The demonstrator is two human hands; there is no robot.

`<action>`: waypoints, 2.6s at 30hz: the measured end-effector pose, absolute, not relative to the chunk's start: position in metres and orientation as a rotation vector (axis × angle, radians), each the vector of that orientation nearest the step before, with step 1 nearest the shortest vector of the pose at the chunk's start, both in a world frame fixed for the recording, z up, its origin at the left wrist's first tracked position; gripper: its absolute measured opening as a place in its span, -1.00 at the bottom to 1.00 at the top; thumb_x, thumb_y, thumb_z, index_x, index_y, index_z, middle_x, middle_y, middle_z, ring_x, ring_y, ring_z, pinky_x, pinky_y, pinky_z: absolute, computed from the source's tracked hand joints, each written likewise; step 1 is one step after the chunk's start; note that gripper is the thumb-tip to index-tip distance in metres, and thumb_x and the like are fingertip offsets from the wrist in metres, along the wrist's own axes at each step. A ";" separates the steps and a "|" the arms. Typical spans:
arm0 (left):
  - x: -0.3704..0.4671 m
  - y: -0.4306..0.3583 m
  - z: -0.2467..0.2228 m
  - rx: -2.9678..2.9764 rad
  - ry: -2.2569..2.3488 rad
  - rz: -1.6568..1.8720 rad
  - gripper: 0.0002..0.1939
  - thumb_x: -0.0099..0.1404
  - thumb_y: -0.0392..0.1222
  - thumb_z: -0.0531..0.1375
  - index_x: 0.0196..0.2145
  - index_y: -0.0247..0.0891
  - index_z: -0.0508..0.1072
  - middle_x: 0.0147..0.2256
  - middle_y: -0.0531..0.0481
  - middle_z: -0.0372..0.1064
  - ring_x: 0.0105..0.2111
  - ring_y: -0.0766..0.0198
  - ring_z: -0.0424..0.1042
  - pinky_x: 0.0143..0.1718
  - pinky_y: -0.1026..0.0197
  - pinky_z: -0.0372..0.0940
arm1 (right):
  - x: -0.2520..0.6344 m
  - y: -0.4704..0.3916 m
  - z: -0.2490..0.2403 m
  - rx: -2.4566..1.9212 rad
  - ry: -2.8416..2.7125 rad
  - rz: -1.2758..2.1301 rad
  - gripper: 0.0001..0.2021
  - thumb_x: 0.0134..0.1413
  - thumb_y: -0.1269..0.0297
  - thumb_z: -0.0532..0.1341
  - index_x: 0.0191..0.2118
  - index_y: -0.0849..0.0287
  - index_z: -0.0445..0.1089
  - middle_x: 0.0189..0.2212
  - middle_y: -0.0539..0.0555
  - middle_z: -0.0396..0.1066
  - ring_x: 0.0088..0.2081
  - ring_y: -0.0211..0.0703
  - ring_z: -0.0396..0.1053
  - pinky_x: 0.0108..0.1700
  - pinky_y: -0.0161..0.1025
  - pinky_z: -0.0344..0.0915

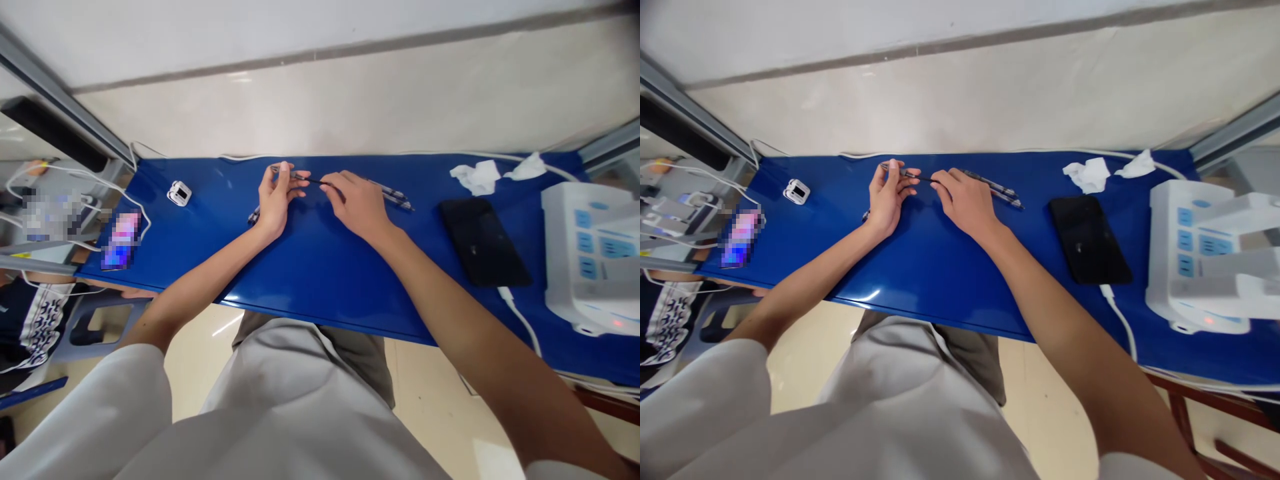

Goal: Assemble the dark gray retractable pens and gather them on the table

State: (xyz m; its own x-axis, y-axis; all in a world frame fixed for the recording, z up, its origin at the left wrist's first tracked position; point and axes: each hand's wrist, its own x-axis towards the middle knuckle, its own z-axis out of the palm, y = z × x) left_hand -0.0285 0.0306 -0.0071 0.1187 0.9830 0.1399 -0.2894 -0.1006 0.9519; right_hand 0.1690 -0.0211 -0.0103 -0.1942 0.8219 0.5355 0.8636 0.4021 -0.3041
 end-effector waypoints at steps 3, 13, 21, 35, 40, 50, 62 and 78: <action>-0.030 0.030 -0.007 1.127 0.827 1.296 -0.50 0.49 0.41 0.30 0.00 -0.07 0.45 -0.06 -0.07 0.69 -0.10 0.17 0.69 -0.17 0.16 0.56 | 0.170 -0.022 -0.010 -1.440 -2.031 -0.083 -0.52 0.70 0.00 -0.05 0.18 0.11 0.56 -0.03 0.24 0.62 -0.05 0.18 0.54 -0.10 -0.05 0.34; -0.032 0.027 -0.002 1.125 0.798 1.190 -0.49 0.53 0.39 0.26 0.02 -0.11 0.45 -0.03 -0.09 0.69 -0.03 0.11 0.73 -0.08 0.13 0.59 | 0.169 -0.025 -0.011 -1.437 -2.022 -0.059 -0.51 0.70 0.00 -0.08 0.20 0.10 0.54 -0.02 0.26 0.60 -0.01 0.19 0.54 -0.03 -0.01 0.38; -0.033 0.028 -0.004 1.054 0.806 1.220 -0.53 0.56 0.34 0.26 0.03 -0.13 0.44 -0.09 -0.07 0.66 -0.07 0.14 0.72 -0.01 0.10 0.61 | 0.171 -0.029 -0.014 -1.470 -2.027 -0.042 -0.47 0.69 -0.08 -0.10 0.22 0.10 0.51 -0.04 0.28 0.62 -0.04 0.19 0.58 -0.06 0.01 0.43; -0.031 0.020 0.001 1.006 0.768 1.207 -0.78 0.63 0.03 0.29 0.01 -0.16 0.48 -0.05 -0.05 0.61 -0.04 0.16 0.71 0.07 0.04 0.62 | 0.175 -0.035 -0.011 -1.517 -2.008 -0.056 -0.44 0.70 -0.09 -0.14 0.20 0.06 0.52 -0.09 0.26 0.61 -0.06 0.19 0.61 -0.06 0.05 0.46; -0.030 0.013 0.004 1.047 0.791 1.145 -0.73 0.51 -0.03 0.43 0.00 -0.18 0.52 0.02 -0.05 0.61 0.14 -0.01 0.69 0.12 -0.02 0.65 | 0.173 -0.037 -0.006 -1.529 -2.029 -0.050 -0.44 0.72 -0.07 -0.14 0.18 0.10 0.54 -0.12 0.24 0.62 -0.10 0.13 0.62 -0.08 0.02 0.44; -0.031 0.021 -0.008 1.203 0.790 1.229 -0.64 0.46 0.20 0.43 -0.03 -0.09 0.56 -0.05 -0.07 0.68 -0.09 0.12 0.73 0.05 0.03 0.65 | 0.171 -0.038 0.001 -1.565 -2.005 0.021 -0.56 0.65 -0.04 0.01 0.10 0.05 0.58 -0.15 0.24 0.63 -0.18 0.17 0.58 -0.16 0.00 0.37; -0.030 0.021 -0.005 1.192 0.845 1.280 -0.63 0.45 0.25 0.42 -0.05 -0.05 0.57 -0.10 -0.01 0.67 -0.18 0.22 0.69 0.02 0.09 0.65 | 0.176 -0.039 -0.002 -1.528 -2.049 0.026 -0.54 0.67 -0.06 -0.02 0.18 0.05 0.53 -0.11 0.24 0.61 -0.11 0.18 0.58 -0.11 0.00 0.41; -0.029 0.019 -0.007 1.341 0.740 1.149 -0.68 0.35 0.09 0.54 -0.12 -0.11 0.63 -0.13 0.00 0.68 0.05 0.01 0.73 0.05 -0.01 0.66 | 0.171 -0.038 -0.008 -1.494 -2.008 0.161 -0.65 0.65 -0.01 0.03 0.25 0.05 0.37 0.03 0.26 0.63 0.05 0.26 0.60 0.00 0.10 0.49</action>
State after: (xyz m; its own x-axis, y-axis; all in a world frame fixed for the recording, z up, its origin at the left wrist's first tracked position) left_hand -0.0288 0.0189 -0.0071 0.3190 0.9268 0.1984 -0.2028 -0.1377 0.9695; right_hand 0.1708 -0.0382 -0.0084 -0.1649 0.8993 0.4051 0.8232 0.3518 -0.4457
